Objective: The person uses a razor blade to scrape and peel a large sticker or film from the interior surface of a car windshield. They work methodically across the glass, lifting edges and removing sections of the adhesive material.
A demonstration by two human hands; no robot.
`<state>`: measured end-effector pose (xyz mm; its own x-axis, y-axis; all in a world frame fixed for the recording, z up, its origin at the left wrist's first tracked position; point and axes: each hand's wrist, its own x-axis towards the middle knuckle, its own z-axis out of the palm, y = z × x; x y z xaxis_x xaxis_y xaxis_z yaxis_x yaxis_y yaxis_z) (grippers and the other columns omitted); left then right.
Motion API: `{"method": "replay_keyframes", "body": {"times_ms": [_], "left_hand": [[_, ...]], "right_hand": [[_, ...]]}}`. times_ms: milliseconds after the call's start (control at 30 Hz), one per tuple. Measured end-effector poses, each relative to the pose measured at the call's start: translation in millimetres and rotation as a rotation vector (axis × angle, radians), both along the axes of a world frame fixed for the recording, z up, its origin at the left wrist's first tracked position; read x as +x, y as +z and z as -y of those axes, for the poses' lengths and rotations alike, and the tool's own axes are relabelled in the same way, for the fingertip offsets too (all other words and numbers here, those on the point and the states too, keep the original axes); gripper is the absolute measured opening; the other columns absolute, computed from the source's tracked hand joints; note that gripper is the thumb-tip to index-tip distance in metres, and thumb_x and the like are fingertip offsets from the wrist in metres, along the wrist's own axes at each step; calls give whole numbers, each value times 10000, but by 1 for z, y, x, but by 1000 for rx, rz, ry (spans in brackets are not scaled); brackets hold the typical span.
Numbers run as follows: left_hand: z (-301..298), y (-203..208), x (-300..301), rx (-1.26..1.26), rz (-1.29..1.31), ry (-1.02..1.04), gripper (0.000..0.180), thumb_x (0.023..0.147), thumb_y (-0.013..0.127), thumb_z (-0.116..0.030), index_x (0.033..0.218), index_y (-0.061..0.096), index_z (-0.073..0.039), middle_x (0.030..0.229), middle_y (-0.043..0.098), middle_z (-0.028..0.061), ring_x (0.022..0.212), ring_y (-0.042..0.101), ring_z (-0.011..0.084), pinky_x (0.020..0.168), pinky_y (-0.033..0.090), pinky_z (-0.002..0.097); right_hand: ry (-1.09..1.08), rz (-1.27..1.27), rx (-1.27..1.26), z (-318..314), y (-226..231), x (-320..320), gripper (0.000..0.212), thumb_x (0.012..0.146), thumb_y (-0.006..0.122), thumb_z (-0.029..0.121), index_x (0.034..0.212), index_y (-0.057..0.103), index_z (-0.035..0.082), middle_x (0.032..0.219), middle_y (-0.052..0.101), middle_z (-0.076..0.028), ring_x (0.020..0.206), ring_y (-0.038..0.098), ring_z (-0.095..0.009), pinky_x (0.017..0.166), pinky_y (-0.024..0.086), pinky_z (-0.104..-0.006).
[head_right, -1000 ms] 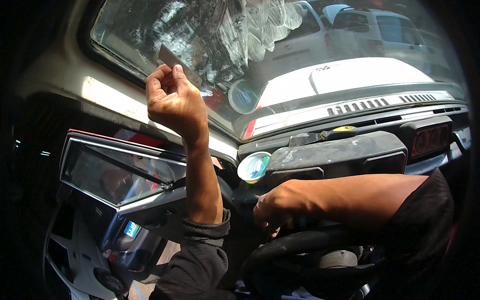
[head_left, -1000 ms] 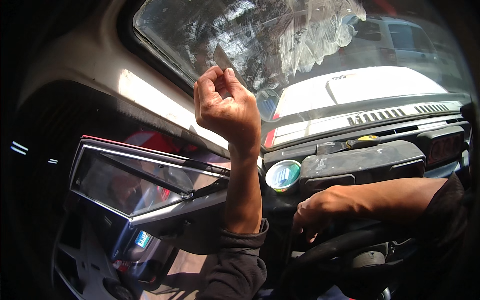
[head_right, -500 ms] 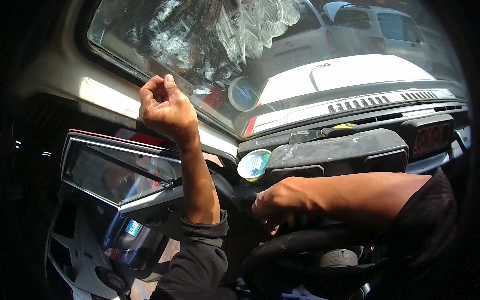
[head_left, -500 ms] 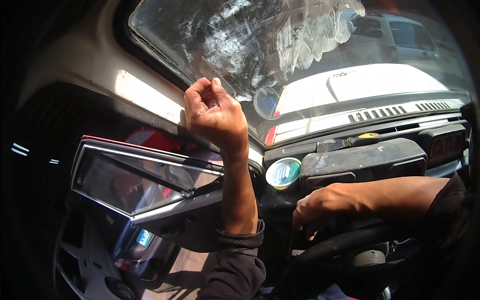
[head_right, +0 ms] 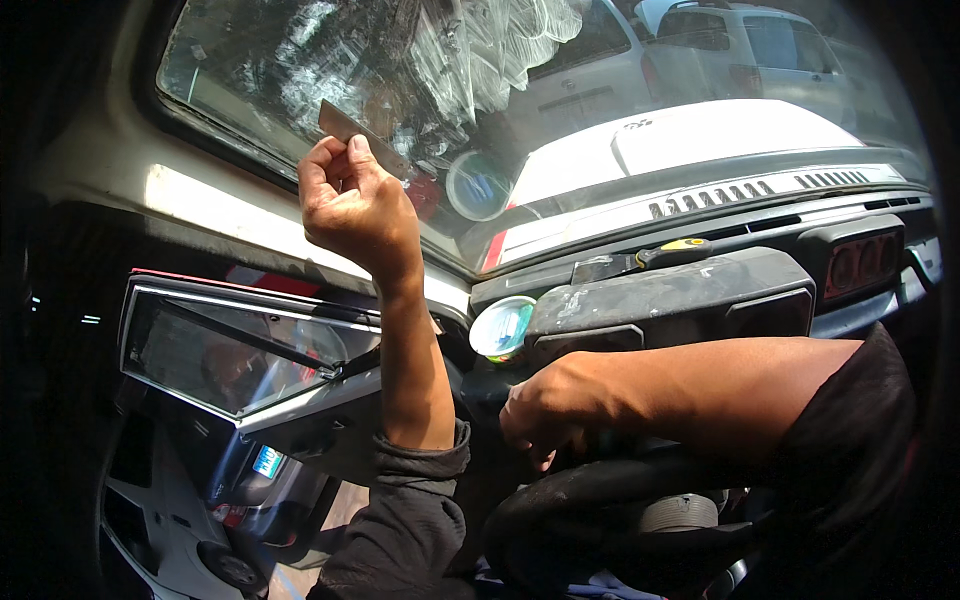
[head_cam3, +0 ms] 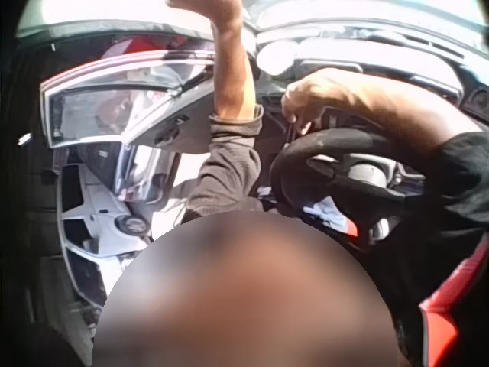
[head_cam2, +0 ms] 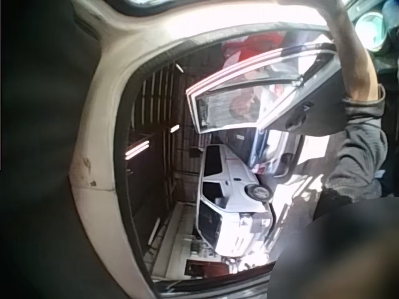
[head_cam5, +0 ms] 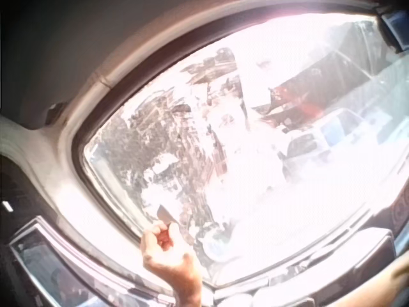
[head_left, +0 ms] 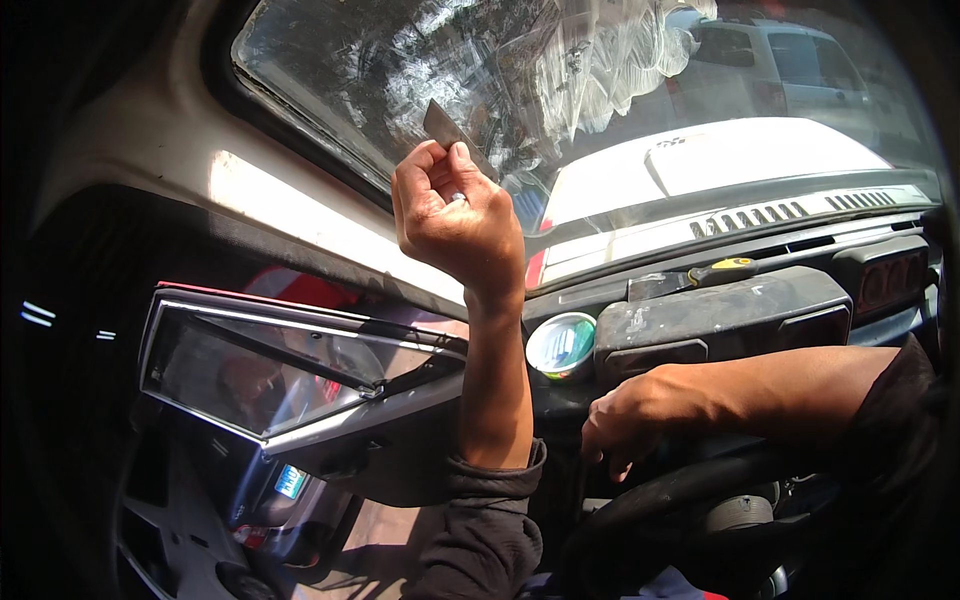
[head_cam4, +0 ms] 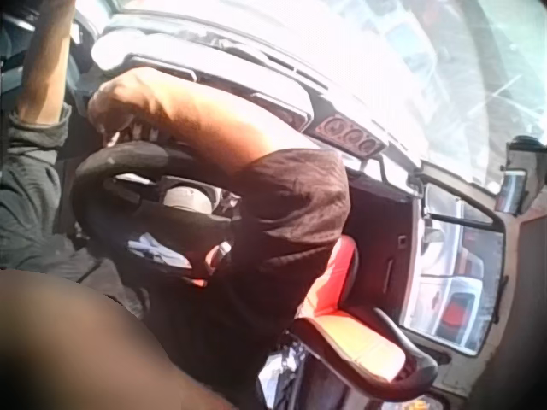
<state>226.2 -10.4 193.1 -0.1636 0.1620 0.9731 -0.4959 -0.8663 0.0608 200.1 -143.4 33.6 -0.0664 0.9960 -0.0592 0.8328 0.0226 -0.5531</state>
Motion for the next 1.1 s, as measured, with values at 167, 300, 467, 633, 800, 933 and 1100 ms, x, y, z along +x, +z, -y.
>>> {"method": "replay_keyframes", "body": {"times_ms": [167,300,467,633,800,933,1100], "left_hand": [[2,0,-2,-290,17,-46,114,731,650,46,778,557,1,721,595,75,577,582,147,539,468,241],[8,-1,1,2,-37,-38,108,723,644,47,772,560,0,723,590,67,585,581,161,551,467,268],[5,-2,-1,-227,-26,-96,101,743,645,41,776,558,4,719,585,61,585,574,142,535,472,249],[3,-7,2,1,-53,-50,124,720,639,55,765,540,-4,711,577,67,570,575,161,533,464,264],[-1,-10,6,-197,3,-70,134,708,638,61,766,534,-1,713,574,71,577,575,185,541,463,279],[3,-11,8,-12,-25,-34,116,739,659,18,773,549,4,714,583,60,573,565,136,542,457,249],[-1,-19,10,-174,-3,-4,108,759,655,-5,768,547,-10,683,571,54,559,550,135,535,451,256]], "right_hand": [[-81,-149,-112,1,3,1,235,782,624,171,961,582,24,857,575,-113,789,603,-249,663,503,-311],[-55,-59,-181,-4,9,-1,311,782,620,217,1026,569,31,900,593,-126,838,603,-262,707,497,-333],[-49,58,-310,-11,23,-6,407,781,614,275,1106,552,39,954,617,-143,901,603,-278,764,489,-361],[-29,175,-441,-19,42,-16,470,783,611,312,1162,536,46,982,631,-153,937,604,-281,798,484,-377],[-61,173,-531,-19,49,-19,479,791,608,330,1172,529,53,981,632,-150,937,605,-275,795,484,-379],[-75,107,-544,-22,44,-18,477,796,606,344,1170,530,57,976,634,-143,935,606,-273,790,486,-381],[-70,184,-594,-25,41,-13,462,797,601,347,1160,538,68,980,633,-132,947,599,-282,784,488,-389]]}}
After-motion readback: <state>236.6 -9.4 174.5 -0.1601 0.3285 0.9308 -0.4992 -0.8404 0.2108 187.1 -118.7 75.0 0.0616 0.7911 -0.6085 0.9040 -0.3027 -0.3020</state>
